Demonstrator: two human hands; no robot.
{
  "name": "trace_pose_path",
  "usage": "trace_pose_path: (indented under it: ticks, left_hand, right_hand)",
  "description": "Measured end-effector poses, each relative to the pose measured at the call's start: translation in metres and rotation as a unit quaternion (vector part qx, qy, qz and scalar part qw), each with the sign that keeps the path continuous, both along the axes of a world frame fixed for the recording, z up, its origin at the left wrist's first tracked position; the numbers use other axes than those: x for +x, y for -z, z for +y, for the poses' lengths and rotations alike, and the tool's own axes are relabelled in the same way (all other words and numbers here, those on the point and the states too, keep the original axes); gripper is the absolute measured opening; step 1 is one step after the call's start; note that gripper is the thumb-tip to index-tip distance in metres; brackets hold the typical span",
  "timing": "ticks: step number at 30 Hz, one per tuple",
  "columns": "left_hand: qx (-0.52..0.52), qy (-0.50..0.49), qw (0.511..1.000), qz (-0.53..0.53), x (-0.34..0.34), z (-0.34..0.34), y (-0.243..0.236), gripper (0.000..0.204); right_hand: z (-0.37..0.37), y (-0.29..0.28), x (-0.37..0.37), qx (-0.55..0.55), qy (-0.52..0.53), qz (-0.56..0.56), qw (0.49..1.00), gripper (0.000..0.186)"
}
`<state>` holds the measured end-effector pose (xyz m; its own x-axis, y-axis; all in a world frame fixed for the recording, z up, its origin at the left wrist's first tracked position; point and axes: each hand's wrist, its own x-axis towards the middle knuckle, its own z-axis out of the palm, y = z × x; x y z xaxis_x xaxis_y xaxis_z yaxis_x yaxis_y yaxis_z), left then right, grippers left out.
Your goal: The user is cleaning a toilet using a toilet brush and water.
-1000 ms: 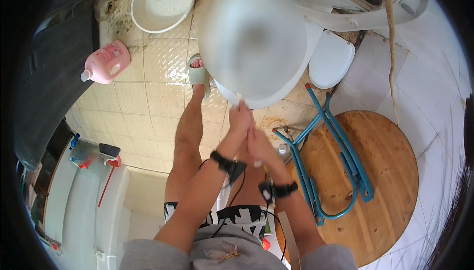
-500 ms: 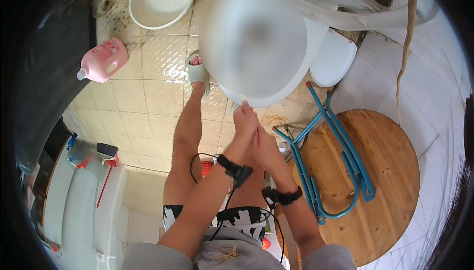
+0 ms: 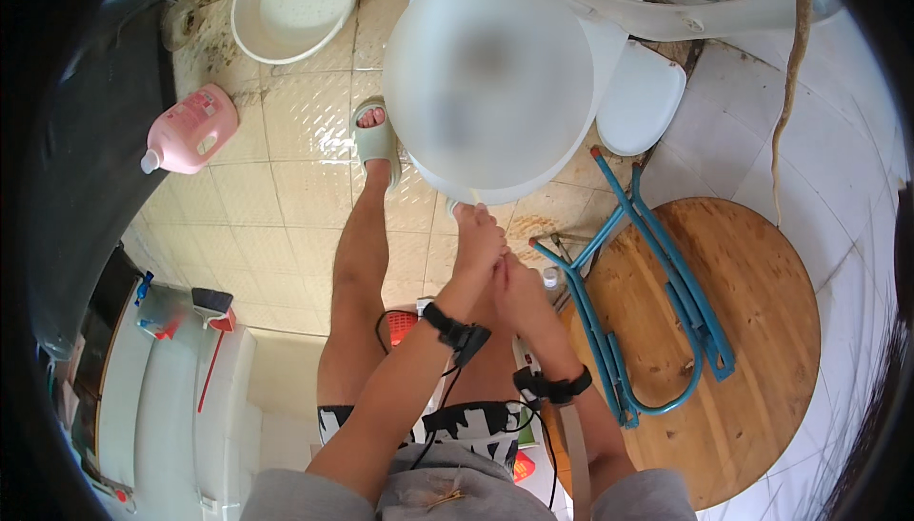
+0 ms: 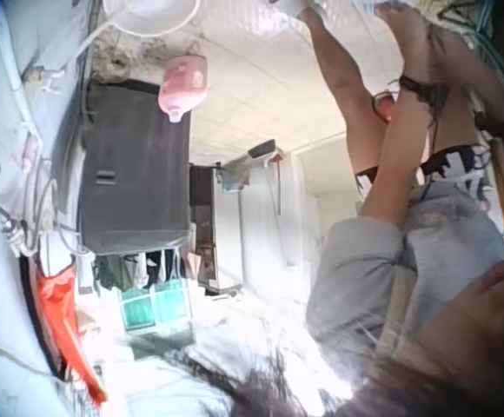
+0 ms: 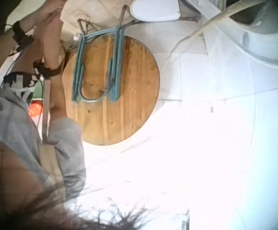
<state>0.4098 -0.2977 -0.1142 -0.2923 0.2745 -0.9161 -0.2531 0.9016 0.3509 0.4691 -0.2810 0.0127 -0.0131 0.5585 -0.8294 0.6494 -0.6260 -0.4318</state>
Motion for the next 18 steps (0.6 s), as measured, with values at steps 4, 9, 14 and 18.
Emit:
trace_pose_path:
  ticks: [4,9,14,18]
  left_hand:
    - [-0.061,-0.042,0.979,-0.188,-0.006,0.073,0.021,0.045]
    - [-0.115,-0.176,0.959,-0.188,0.028,0.125,0.03,0.03]
    - [-0.139,-0.24,0.924,-0.264,0.023,0.065,-0.018,0.029]
    - [-0.127,-0.31,0.893,-0.299,0.003,0.08,0.019,0.026]
  right_hand:
    - [0.052,0.037,-0.007,-0.014,-0.037,-0.043,0.998,0.035]
    - [0.084,0.043,0.025,0.002,-0.028,-0.08,0.996,0.031]
    - [0.054,-0.033,0.012,0.062,-0.068,-0.078,0.993,0.039]
    - [0.083,-0.012,-0.008,-0.013,-0.153,-0.071,0.986,0.056]
